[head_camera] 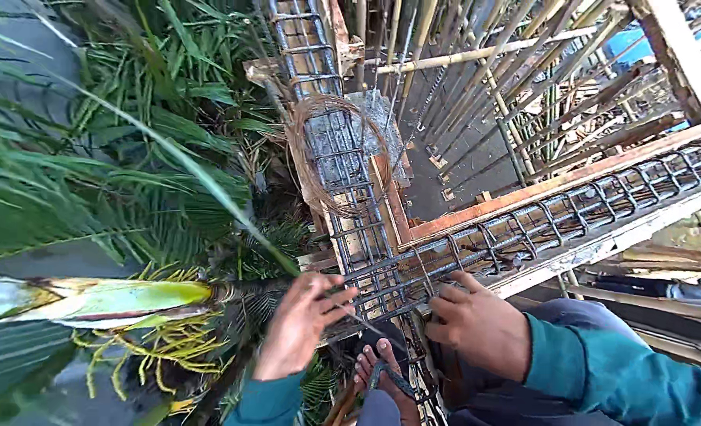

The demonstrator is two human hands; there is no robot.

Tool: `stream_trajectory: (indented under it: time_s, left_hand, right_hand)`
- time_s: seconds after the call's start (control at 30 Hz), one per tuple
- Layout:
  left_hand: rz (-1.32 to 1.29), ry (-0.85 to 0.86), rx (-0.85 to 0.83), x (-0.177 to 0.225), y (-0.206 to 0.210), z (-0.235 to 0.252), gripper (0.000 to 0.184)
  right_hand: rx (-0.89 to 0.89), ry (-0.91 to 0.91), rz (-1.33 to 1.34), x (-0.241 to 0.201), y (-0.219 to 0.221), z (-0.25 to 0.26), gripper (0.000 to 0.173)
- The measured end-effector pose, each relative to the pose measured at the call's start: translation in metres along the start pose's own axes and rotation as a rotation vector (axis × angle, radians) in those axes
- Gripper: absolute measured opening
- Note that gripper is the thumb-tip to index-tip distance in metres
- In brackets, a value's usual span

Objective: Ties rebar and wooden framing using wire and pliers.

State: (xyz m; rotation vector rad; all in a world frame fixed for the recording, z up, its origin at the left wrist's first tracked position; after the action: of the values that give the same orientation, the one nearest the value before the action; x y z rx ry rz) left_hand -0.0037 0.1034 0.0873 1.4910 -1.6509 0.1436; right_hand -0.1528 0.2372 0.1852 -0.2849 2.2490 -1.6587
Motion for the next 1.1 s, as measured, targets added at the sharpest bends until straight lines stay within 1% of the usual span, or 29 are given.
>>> stream_trajectory:
  time_s: [0.03,0.1,0.17,0.23,0.33,0.4,0.43,0.47,0.5,0.57,0.6,0.63,0.67,0.7,0.77,0.8,0.87,0.93,0.97,1.03,1.07,1.1]
  left_hand:
    - [0.0,-0.048,-0.076,-0.015,0.019,0.003,0.029]
    - [0.004,-0.11,-0.219,-0.04,0.05,0.012,0.03]
    - [0.034,-0.154,-0.315,-0.061,0.071,0.018,0.037]
    - [0.003,-0.205,-0.402,-0.078,0.089,0.018,0.037]
    - [-0.235,-0.289,-0.537,-0.093,0.116,0.012,0.029]
    - [-0.424,-0.324,-0.644,-0.089,0.135,0.005,0.024]
    - [-0.464,-0.314,-0.674,-0.083,0.143,0.001,0.022]
    - [-0.433,-0.28,-0.678,-0.077,0.148,-0.001,0.021]
    - [-0.304,-0.207,-0.644,-0.072,0.15,0.0,0.023]
    - [0.104,0.001,-0.493,-0.065,0.144,0.01,0.031]
    - [0.26,0.063,-0.428,-0.067,0.138,0.017,0.033]
    - [0.345,0.072,-0.392,-0.073,0.131,0.022,0.035]
    - [0.361,0.028,-0.392,-0.082,0.126,0.025,0.037]
    - [0.323,-0.069,-0.417,-0.095,0.124,0.023,0.038]
    - [0.148,-0.313,-0.473,-0.122,0.124,0.01,0.041]
    - [0.047,-0.4,-0.509,-0.132,0.126,0.004,0.041]
    - [-0.142,-0.49,-0.61,-0.14,0.133,-0.005,0.041]
    - [-0.258,-0.496,-0.703,-0.136,0.14,-0.008,0.036]
    - [-0.258,-0.461,-0.696,-0.13,0.14,-0.006,0.034]
    - [-0.203,-0.335,-0.603,-0.112,0.13,0.007,0.031]
    - [-0.179,-0.268,-0.547,-0.102,0.121,0.016,0.031]
    - [-0.161,-0.204,-0.498,-0.091,0.11,0.024,0.032]
  right_hand:
    - [-0.004,-0.029,0.004,-0.008,0.003,0.002,0.01]
    - [-0.074,-0.099,0.028,-0.026,0.013,0.005,0.008]
    - [-0.127,-0.177,0.017,-0.044,0.024,0.005,0.009]
    - [-0.182,-0.24,0.01,-0.06,0.034,0.005,0.01]
    - [-0.334,-0.297,0.078,-0.081,0.049,0.003,0.015]
    - [-0.467,-0.315,0.157,-0.089,0.06,0.002,0.017]
    - [-0.505,-0.321,0.185,-0.091,0.064,0.002,0.018]
    - [-0.512,-0.322,0.202,-0.092,0.067,0.002,0.019]
    - [-0.508,-0.321,0.21,-0.092,0.069,0.003,0.019]
    - [-0.472,-0.317,0.202,-0.091,0.069,0.006,0.018]
    - [-0.47,-0.312,0.196,-0.091,0.069,0.007,0.018]
    - [-0.483,-0.312,0.187,-0.091,0.071,0.007,0.018]
    - [-0.511,-0.314,0.183,-0.092,0.073,0.007,0.019]
    - [-0.553,-0.322,0.189,-0.094,0.077,0.006,0.02]
    - [-0.591,-0.344,0.216,-0.101,0.087,0.003,0.019]
    - [-0.596,-0.356,0.232,-0.106,0.091,0.002,0.021]
    - [-0.56,-0.379,0.26,-0.116,0.095,0.002,0.022]
    - [-0.52,-0.399,0.278,-0.122,0.094,0.004,0.02]
    - [-0.51,-0.401,0.299,-0.122,0.091,0.007,0.019]
    - [-0.425,-0.397,0.346,-0.117,0.078,0.014,0.018]
    - [-0.315,-0.369,0.381,-0.109,0.064,0.019,0.016]
    - [-0.143,-0.32,0.399,-0.097,0.045,0.024,0.013]
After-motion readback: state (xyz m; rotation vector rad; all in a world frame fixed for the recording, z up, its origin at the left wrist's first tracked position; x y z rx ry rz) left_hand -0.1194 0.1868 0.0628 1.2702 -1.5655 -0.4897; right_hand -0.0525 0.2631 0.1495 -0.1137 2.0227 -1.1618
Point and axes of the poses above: each hand's wrist, its own z-axis towards the middle knuckle, its own y-axis out of the palm, x = y × z, the point moved 10 cm from there along z, towards the middle knuckle, and after that the axes turned 8 degrees about -z, right-handed, at the moved point
